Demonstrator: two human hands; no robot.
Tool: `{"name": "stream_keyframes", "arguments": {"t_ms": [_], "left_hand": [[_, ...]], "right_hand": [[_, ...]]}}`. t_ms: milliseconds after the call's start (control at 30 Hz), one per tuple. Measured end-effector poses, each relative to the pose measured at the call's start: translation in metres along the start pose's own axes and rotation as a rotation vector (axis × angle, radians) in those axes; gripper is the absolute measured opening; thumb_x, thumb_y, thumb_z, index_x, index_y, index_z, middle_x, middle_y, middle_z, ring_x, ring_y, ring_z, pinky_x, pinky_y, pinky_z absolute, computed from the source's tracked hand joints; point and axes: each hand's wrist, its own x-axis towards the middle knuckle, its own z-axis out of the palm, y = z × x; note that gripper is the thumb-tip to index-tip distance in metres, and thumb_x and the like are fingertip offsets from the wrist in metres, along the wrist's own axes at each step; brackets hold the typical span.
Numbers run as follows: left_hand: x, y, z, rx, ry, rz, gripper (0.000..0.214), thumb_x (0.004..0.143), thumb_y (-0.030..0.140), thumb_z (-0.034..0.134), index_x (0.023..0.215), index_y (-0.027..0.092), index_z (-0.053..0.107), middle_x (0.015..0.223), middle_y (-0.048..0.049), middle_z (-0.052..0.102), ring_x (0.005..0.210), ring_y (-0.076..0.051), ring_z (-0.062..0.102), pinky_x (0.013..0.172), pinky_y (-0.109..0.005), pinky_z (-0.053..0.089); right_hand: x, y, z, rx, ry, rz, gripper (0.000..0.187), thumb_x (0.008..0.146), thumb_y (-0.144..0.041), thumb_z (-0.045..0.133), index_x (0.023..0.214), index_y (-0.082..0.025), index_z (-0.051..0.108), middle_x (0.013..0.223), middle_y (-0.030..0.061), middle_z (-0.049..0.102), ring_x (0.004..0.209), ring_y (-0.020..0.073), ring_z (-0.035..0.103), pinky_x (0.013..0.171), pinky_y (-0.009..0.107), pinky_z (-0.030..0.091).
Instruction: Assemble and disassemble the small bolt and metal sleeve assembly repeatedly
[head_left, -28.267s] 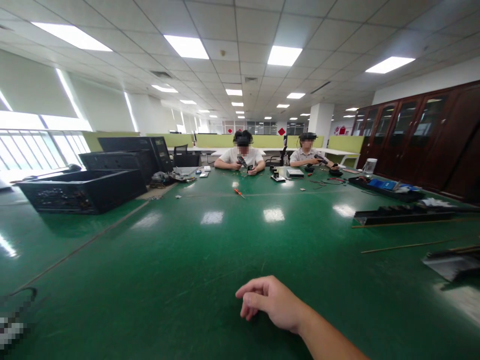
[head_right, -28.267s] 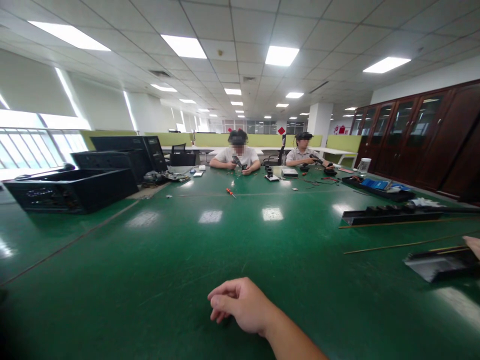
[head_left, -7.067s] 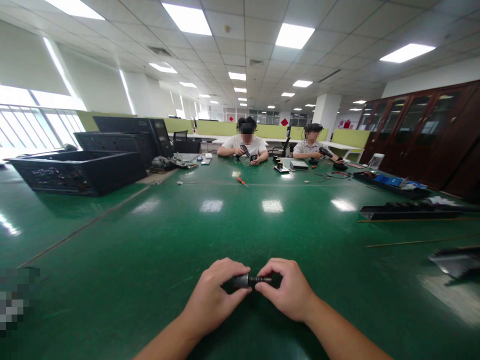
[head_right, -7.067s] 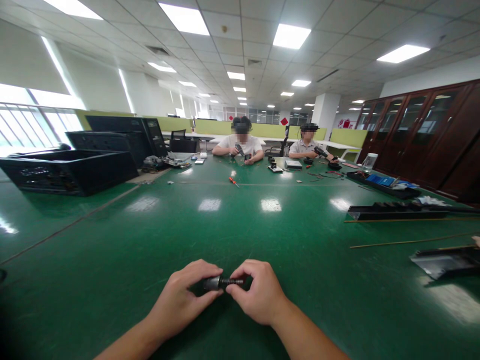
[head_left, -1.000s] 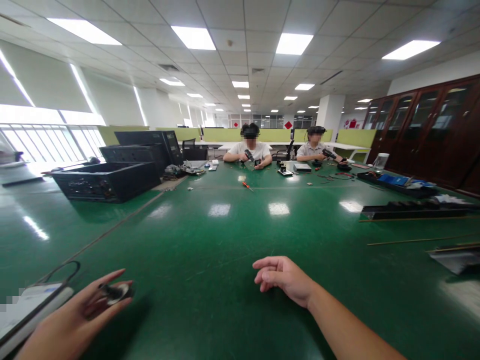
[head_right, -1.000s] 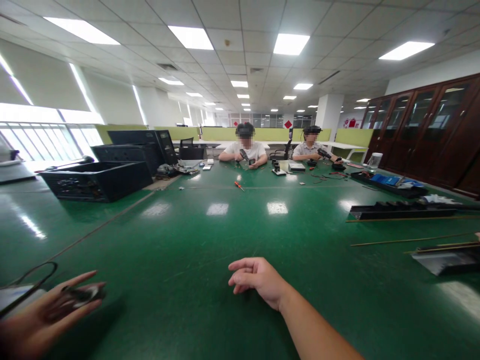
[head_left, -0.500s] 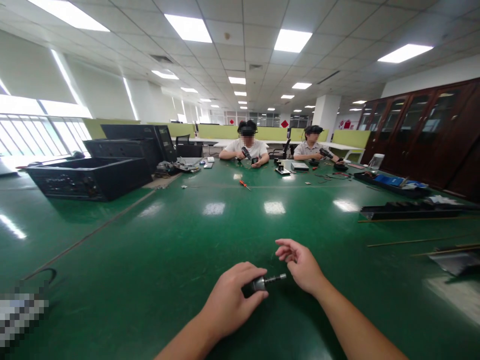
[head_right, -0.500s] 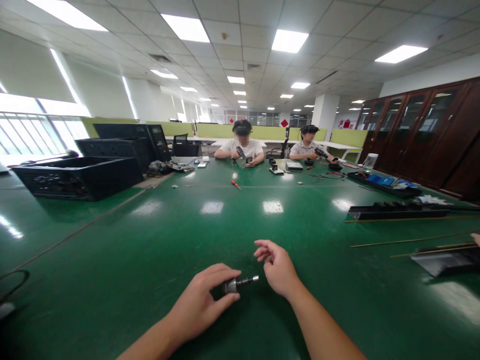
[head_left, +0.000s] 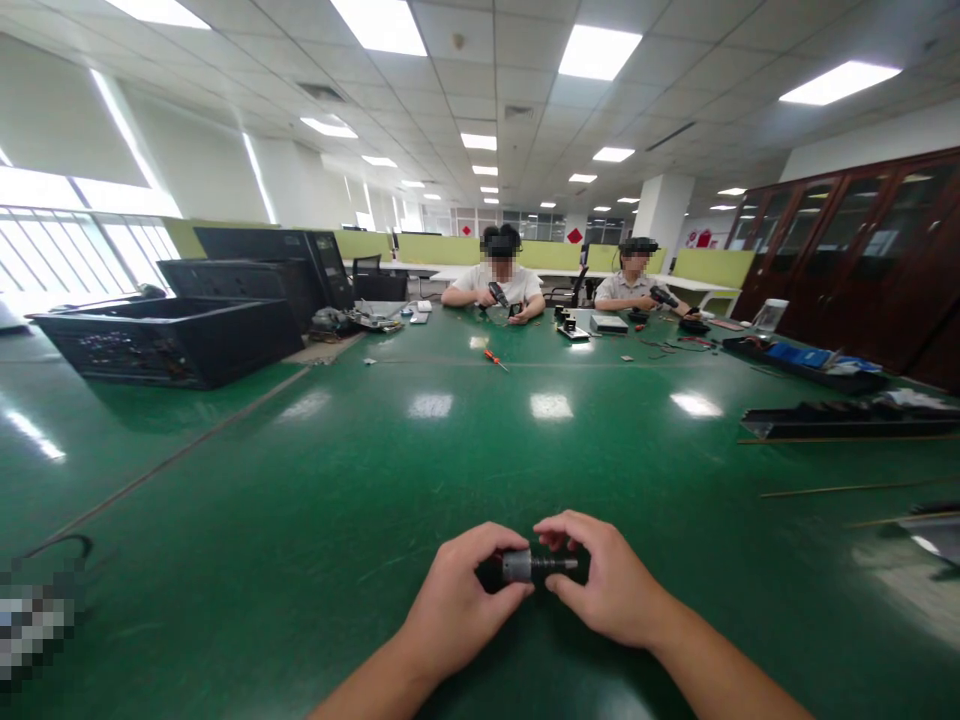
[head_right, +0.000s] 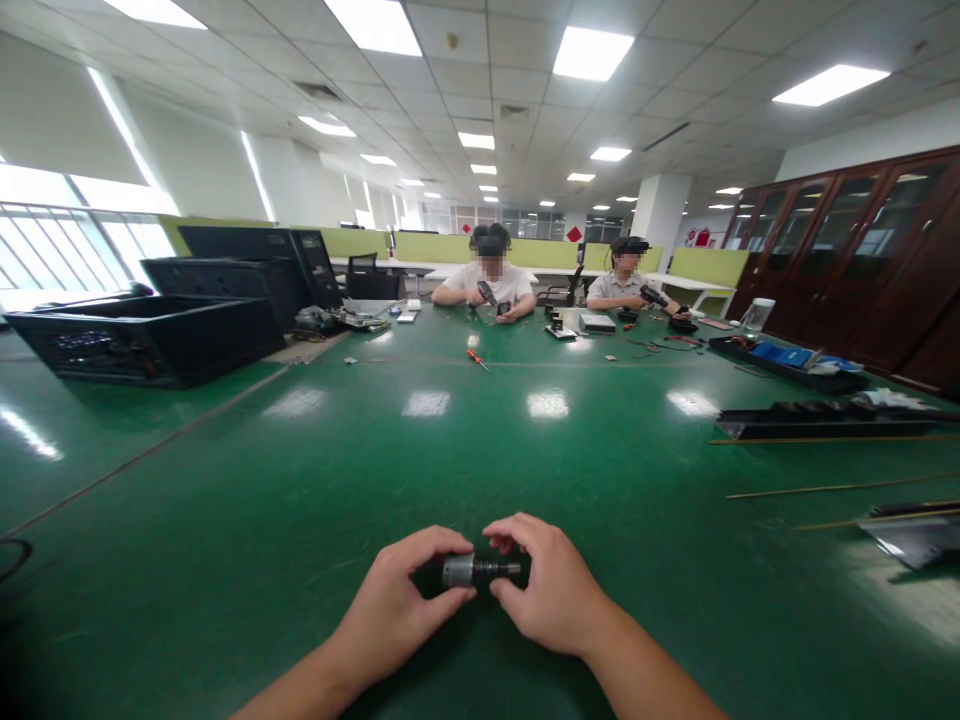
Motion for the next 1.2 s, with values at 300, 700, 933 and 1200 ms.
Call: {"name": "stream_keyframes", "arguments": {"t_ms": [300, 700, 933, 1200], "left_hand": [[0.0023, 0.0064, -0.0013, -0.001, 0.001, 0.003, 0.024, 0.071, 0.012, 0.075, 0.092, 0.023, 0.070, 0.088, 0.0008, 0.073, 0.082, -0.018, 0.068, 0.077, -0.030, 0.050], [-0.0008, 0.0036, 0.0014, -0.010, 0.019, 0.041, 0.027, 0.069, 0.010, 0.076, 0.093, 0.023, 0.071, 0.089, 0.0003, 0.074, 0.084, -0.018, 0.068, 0.079, -0.030, 0.052], [0.0000, 0.0040, 0.0010, -0.004, 0.039, 0.046, 0.028, 0.068, 0.009, 0.077, 0.092, 0.023, 0.071, 0.090, 0.0006, 0.074, 0.085, -0.018, 0.069, 0.080, -0.029, 0.052], [-0.0002, 0.0045, 0.0014, -0.002, 0.032, 0.026, 0.028, 0.068, 0.009, 0.077, 0.092, 0.023, 0.072, 0.090, 0.0004, 0.074, 0.085, -0.018, 0.069, 0.079, -0.029, 0.052]], "right_hand": [[0.0006, -0.0061, -0.0025, -0.025, 0.008, -0.014, 0.023, 0.071, -0.015, 0.072, 0.093, -0.022, 0.073, 0.086, 0.0030, 0.069, 0.078, 0.0192, 0.063, 0.073, 0.030, 0.046], [-0.0018, -0.0056, 0.0003, -0.003, 0.005, -0.072, 0.016, 0.075, -0.015, 0.071, 0.089, -0.022, 0.075, 0.084, 0.0012, 0.072, 0.076, 0.0165, 0.066, 0.072, 0.027, 0.047], [-0.0019, -0.0054, -0.0013, -0.024, 0.009, -0.075, 0.014, 0.076, -0.015, 0.071, 0.088, -0.022, 0.074, 0.082, 0.0002, 0.072, 0.075, 0.0160, 0.065, 0.071, 0.027, 0.046], [-0.0023, -0.0060, -0.0024, -0.029, 0.005, -0.072, 0.013, 0.076, -0.014, 0.071, 0.086, -0.022, 0.074, 0.081, -0.0002, 0.072, 0.074, 0.0158, 0.065, 0.071, 0.027, 0.046]]}}
